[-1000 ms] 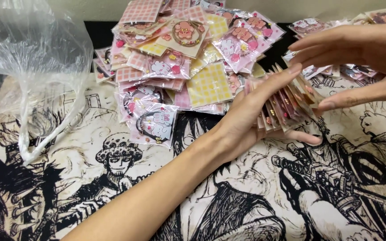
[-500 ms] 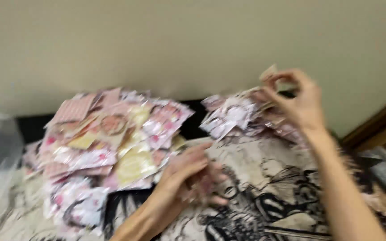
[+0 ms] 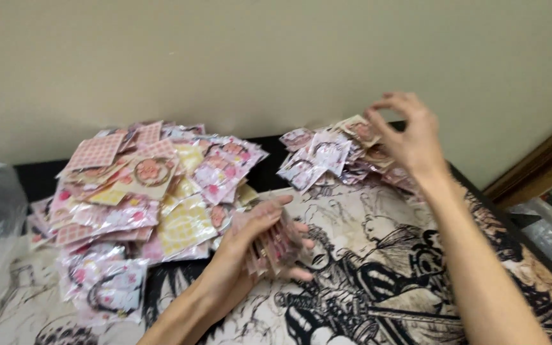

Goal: Sorting and stacking small individually wrapped items from a large pile into organized groups on a table.

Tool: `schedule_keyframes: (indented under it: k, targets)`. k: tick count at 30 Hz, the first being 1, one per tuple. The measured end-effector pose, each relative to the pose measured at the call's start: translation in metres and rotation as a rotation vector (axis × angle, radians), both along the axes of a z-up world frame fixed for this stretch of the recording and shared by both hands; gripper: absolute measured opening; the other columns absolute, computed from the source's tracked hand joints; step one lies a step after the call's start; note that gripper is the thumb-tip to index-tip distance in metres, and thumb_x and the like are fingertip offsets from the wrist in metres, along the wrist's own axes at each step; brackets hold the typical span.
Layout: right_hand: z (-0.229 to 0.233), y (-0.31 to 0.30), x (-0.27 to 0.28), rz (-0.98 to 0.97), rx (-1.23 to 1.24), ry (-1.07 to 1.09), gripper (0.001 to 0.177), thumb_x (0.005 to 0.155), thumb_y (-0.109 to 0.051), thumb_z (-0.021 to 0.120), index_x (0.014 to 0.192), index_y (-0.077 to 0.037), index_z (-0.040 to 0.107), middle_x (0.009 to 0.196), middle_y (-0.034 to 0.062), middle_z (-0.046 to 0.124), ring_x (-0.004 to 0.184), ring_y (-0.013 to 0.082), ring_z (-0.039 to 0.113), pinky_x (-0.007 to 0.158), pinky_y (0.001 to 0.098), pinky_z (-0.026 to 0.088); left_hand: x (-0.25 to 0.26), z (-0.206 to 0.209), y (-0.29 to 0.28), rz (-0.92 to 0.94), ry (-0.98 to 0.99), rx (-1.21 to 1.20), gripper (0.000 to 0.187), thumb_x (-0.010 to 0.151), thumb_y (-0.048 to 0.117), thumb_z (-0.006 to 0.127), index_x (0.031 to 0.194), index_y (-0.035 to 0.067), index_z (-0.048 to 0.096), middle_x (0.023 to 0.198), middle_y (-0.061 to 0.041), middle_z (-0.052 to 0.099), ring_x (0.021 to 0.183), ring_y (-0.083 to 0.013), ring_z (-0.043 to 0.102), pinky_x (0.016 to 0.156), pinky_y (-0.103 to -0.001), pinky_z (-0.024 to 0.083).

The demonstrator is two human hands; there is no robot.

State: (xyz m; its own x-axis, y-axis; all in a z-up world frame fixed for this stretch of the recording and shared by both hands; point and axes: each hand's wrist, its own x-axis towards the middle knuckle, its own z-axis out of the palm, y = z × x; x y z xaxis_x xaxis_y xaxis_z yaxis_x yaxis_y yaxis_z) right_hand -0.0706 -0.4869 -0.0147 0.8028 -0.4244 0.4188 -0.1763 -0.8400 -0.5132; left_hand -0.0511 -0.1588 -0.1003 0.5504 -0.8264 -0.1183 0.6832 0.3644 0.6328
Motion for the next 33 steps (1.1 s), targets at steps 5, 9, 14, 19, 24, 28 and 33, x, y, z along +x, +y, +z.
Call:
schedule_keyframes:
  k: [5,9,14,19,24,28,33]
  targets:
    - [0.051,0.063,-0.014,0.346,0.123,0.004,0.037,0.106,-0.021,0.077,0.140,-0.007,0.075,0.148,0.0146,0.078,0.137,0.0240,0.076,0.124,0.0377,0.056,0.005,-0.007,0.001,-0.025,0.025,-0.133,0.077,0.106,0.028,0.074,0.172,0.004,0.044,0.123,-0.027,0.080,0.108,-0.0425,0.083,0.081,-0.065,0.074]
    - [0.048,0.101,-0.015,0.692,0.171,0.406,0.077,0.087,-0.020,0.080,0.160,-0.013,0.059,0.164,0.0082,0.070,0.148,0.0223,0.071,0.124,0.0399,0.057,0.002,-0.010,0.003,-0.034,0.052,-0.123,0.065,0.104,0.031,0.076,0.162,0.011,0.053,0.126,-0.027,0.076,0.110,-0.0439,0.079,0.088,-0.072,0.068]
    - [0.024,0.123,-0.004,0.979,0.040,0.569,0.125,0.064,-0.014,0.102,0.175,-0.016,0.044,0.179,0.0072,0.059,0.160,0.0225,0.061,0.131,0.0458,0.047,0.003,-0.003,0.009,-0.023,-0.063,-0.094,0.083,0.090,0.049,0.080,0.154,0.006,0.048,0.135,-0.036,0.066,0.115,-0.0522,0.073,0.089,-0.069,0.069]
    - [0.018,0.125,-0.005,0.848,0.090,0.552,0.122,0.060,-0.004,0.098,0.172,-0.018,0.049,0.169,0.0055,0.067,0.149,0.0219,0.071,0.131,0.0459,0.053,0.003,-0.009,0.009,-0.061,-0.118,-0.157,0.115,0.086,0.062,0.079,0.173,0.009,0.026,0.157,-0.046,0.055,0.124,-0.0574,0.069,0.094,-0.066,0.069]
    - [0.014,0.120,-0.004,0.833,0.123,0.526,0.119,0.058,0.001,0.097,0.168,-0.015,0.054,0.155,0.0093,0.076,0.140,0.0235,0.079,0.130,0.0437,0.058,0.006,-0.015,0.006,-0.034,-0.066,-0.208,0.111,0.088,0.059,0.082,0.171,0.010,0.027,0.163,-0.046,0.046,0.135,-0.0609,0.062,0.091,-0.070,0.068]
    - [0.012,0.120,-0.003,0.890,0.125,0.441,0.118,0.054,0.005,0.097,0.164,-0.005,0.055,0.149,0.0146,0.075,0.138,0.0261,0.076,0.126,0.0439,0.064,0.006,-0.016,0.007,-0.025,-0.072,-0.265,0.119,0.089,0.062,0.086,0.174,0.011,0.020,0.173,-0.044,0.026,0.141,-0.0674,0.052,0.089,-0.071,0.068]
    - [0.019,0.121,-0.007,0.746,0.200,0.402,0.101,0.060,0.015,0.088,0.153,-0.004,0.055,0.149,0.0169,0.074,0.131,0.0293,0.081,0.120,0.0457,0.069,0.005,-0.009,0.009,-0.046,-0.067,-0.181,0.111,0.089,0.061,0.076,0.174,0.007,0.028,0.161,-0.043,0.050,0.124,-0.0543,0.068,0.094,-0.072,0.065]
